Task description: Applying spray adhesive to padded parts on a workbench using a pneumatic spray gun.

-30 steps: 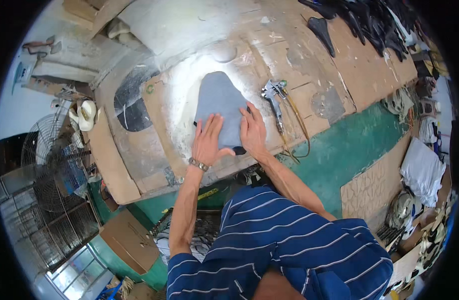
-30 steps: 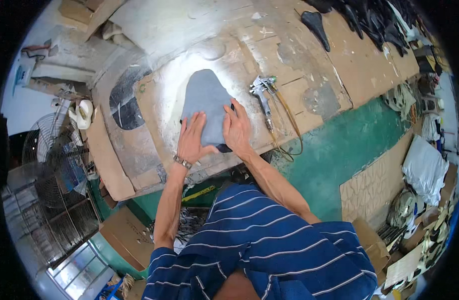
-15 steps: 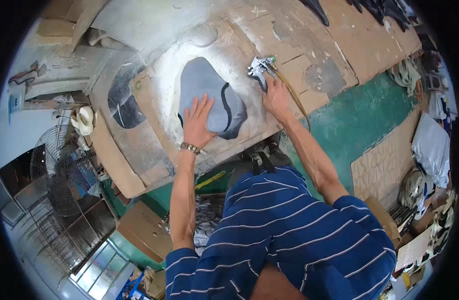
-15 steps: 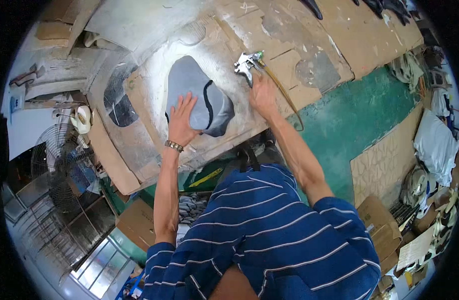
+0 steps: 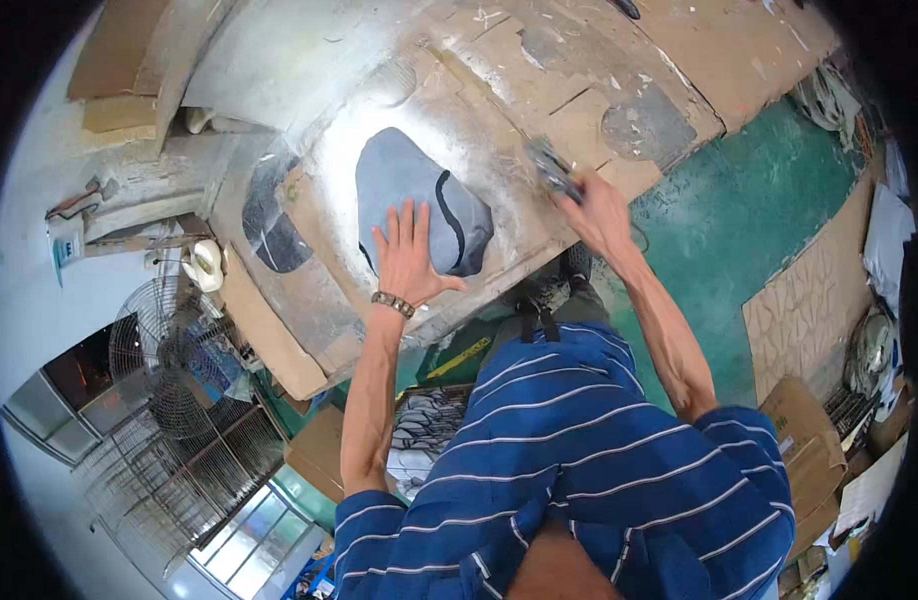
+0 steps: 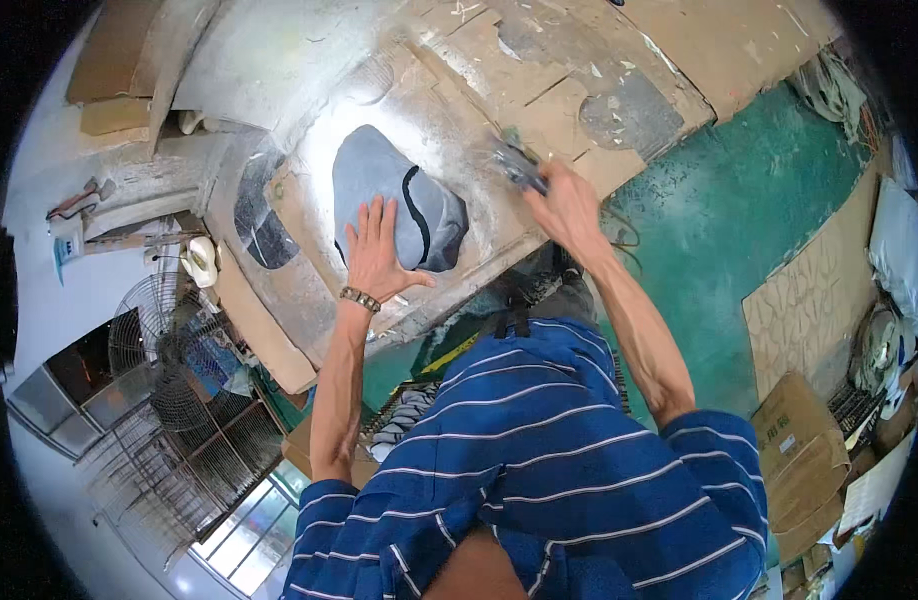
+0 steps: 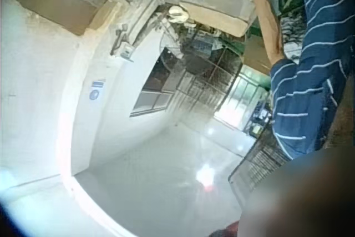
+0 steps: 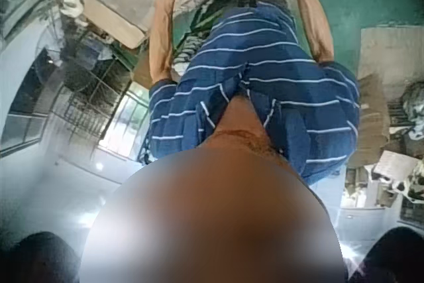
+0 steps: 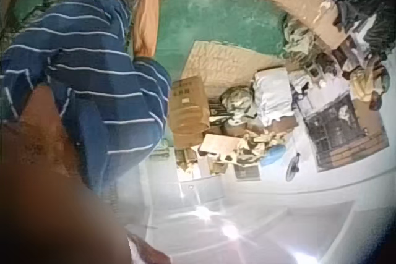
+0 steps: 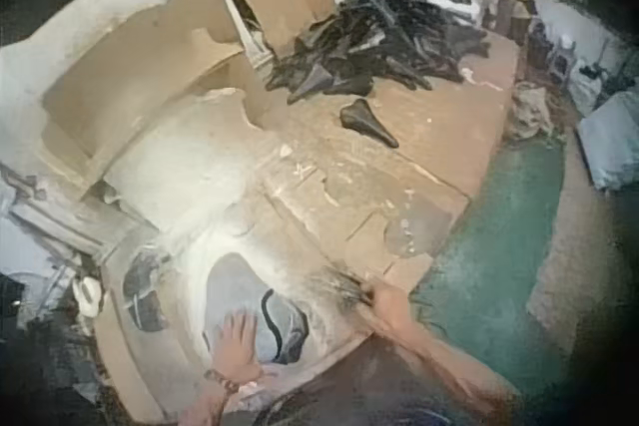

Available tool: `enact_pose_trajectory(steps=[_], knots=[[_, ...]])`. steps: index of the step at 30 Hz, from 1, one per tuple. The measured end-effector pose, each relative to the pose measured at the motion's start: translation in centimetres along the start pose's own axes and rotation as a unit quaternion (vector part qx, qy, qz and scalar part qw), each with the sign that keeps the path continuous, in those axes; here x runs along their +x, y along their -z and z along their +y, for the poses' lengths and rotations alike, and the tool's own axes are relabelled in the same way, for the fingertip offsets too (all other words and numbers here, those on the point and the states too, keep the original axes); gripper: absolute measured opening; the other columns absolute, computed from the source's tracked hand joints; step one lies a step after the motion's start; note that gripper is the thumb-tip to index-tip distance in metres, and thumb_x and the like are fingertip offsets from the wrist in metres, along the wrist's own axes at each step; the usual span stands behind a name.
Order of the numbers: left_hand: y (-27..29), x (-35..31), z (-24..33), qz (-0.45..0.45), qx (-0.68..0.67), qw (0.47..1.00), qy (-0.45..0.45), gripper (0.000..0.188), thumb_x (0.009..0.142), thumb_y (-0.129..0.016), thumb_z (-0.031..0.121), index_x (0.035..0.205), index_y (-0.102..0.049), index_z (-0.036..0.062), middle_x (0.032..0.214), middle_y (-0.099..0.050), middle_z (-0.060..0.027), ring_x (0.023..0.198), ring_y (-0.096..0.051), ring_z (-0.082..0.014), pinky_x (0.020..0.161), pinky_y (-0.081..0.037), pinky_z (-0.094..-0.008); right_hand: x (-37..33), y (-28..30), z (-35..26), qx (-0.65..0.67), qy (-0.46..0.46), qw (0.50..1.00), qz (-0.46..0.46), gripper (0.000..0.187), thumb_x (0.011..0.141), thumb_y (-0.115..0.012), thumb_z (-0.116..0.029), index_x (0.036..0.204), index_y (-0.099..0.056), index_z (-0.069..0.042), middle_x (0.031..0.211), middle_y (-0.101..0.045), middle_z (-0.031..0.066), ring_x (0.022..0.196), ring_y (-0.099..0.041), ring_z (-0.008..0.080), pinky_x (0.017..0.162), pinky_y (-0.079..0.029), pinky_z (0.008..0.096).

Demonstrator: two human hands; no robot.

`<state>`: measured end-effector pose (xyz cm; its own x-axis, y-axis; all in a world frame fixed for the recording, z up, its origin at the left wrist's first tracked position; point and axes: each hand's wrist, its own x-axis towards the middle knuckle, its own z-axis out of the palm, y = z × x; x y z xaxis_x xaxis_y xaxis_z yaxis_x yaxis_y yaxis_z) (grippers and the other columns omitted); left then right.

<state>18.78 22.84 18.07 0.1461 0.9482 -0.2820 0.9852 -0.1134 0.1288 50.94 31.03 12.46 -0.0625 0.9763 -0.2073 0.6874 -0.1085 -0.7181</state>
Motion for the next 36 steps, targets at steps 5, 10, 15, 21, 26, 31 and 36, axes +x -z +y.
enact_pose_trajectory(steps=[5, 10, 15, 21, 26, 31, 36], knots=[[-1.3, 0.7, 2.7, 0.024, 0.067, 0.996, 0.044, 0.136, 0.055, -0.092, 0.061, 0.162, -0.028, 0.0082, 0.166, -0.025, -0.0265, 0.152, -0.022, -0.0523, 0.116, -0.023, -0.0731, -8.0, 6.5, 2.5, 0.009, -0.028, 0.999, 0.04, 0.039, 0.078, -0.073, -0.017, 0.115, -0.066, -0.006, 0.077, -0.069, 0.0188, 0.065, -0.066, 0.0367, 0.064, -0.052, 0.0457], [-0.6, 2.8, -1.9, 0.033, 0.014, 0.999, 0.014, 0.114, 0.066, -0.09, 0.045, 0.161, -0.035, 0.0154, 0.164, -0.03, -0.0264, 0.151, -0.025, -0.0523, 0.116, -0.025, -0.0695, -11.9, 11.3, 2.5, -0.011, 0.014, 0.999, -0.041, 0.055, 0.075, -0.072, -0.012, 0.13, -0.069, -0.01, 0.08, -0.071, 0.0203, 0.069, -0.068, 0.0393, 0.066, -0.055, 0.0442], [0.1, 3.2, -3.6, 0.001, -0.108, 0.994, -0.01, 0.105, 0.07, -0.088, 0.048, 0.16, -0.04, 0.0215, 0.165, -0.032, -0.0234, 0.152, -0.027, -0.0488, 0.12, -0.029, -0.0613, -12.6, 13.0, 0.2, -0.006, 0.08, 0.995, -0.063, 0.062, 0.068, -0.073, -0.001, 0.129, -0.069, -0.004, 0.093, -0.071, 0.0198, 0.084, -0.071, 0.0377, 0.078, -0.057, 0.042], [-0.6, 1.8, -0.4, 0.012, -0.109, 0.994, 0.012, 0.154, 0.05, -0.097, 0.052, 0.164, -0.007, 0.0007, 0.168, -0.021, -0.0237, 0.155, -0.018, -0.0463, 0.12, -0.02, -0.0684, -13.7, 15.0, -1.5, 0.134, 0.18, 0.973, -0.047, 0.084, 0.065, -0.065, 0.011, 0.147, -0.056, -0.006, 0.115, -0.066, 0.0205, 0.105, -0.067, 0.0381, 0.095, -0.052, 0.0399], [-1.4, 0.0, -0.6, 0.105, -0.11, 0.988, 0.001, 0.163, 0.039, -0.097, 0.058, 0.163, -0.008, -0.0003, 0.167, -0.018, -0.0272, 0.154, -0.022, -0.046, 0.119, -0.022, -0.0698, -15.0, 18.7, -3.5, 0.198, 0.147, 0.956, -0.16, 0.093, 0.062, -0.055, 0.014, 0.153, -0.049, -0.006, 0.127, -0.065, 0.0234, 0.117, -0.064, 0.0404, 0.105, -0.047, 0.0399], [-0.8, -0.3, 1.4, 0.124, -0.038, 0.991, 0.029, 0.162, 0.034, -0.095, 0.061, 0.161, -0.016, -0.0005, 0.166, -0.022, -0.0262, 0.153, -0.024, -0.0452, 0.119, -0.022, -0.0702, -16.2, 23.0, -5.5, 0.149, 0.153, 0.958, -0.189, 0.08, 0.072, -0.063, 0.008, 0.151, -0.051, -0.004, 0.11, -0.07, 0.0171, 0.091, -0.068, 0.0298, 0.087, -0.052, 0.0364], [-1.0, -2.2, 3.2, 0.187, 0.013, 0.98, 0.068, 0.151, 0.037, -0.094, 0.06, 0.159, -0.027, 0.0002, 0.165, -0.028, -0.0249, 0.154, -0.023, -0.0441, 0.12, -0.019, -0.0689, -17.2, 25.1, -6.1, 0.102, 0.147, 0.956, -0.231, 0.08, 0.073, -0.08, 0.001, 0.148, -0.054, -0.003, 0.111, -0.07, 0.0181, 0.092, -0.068, 0.0327, 0.085, -0.052, 0.0381]])
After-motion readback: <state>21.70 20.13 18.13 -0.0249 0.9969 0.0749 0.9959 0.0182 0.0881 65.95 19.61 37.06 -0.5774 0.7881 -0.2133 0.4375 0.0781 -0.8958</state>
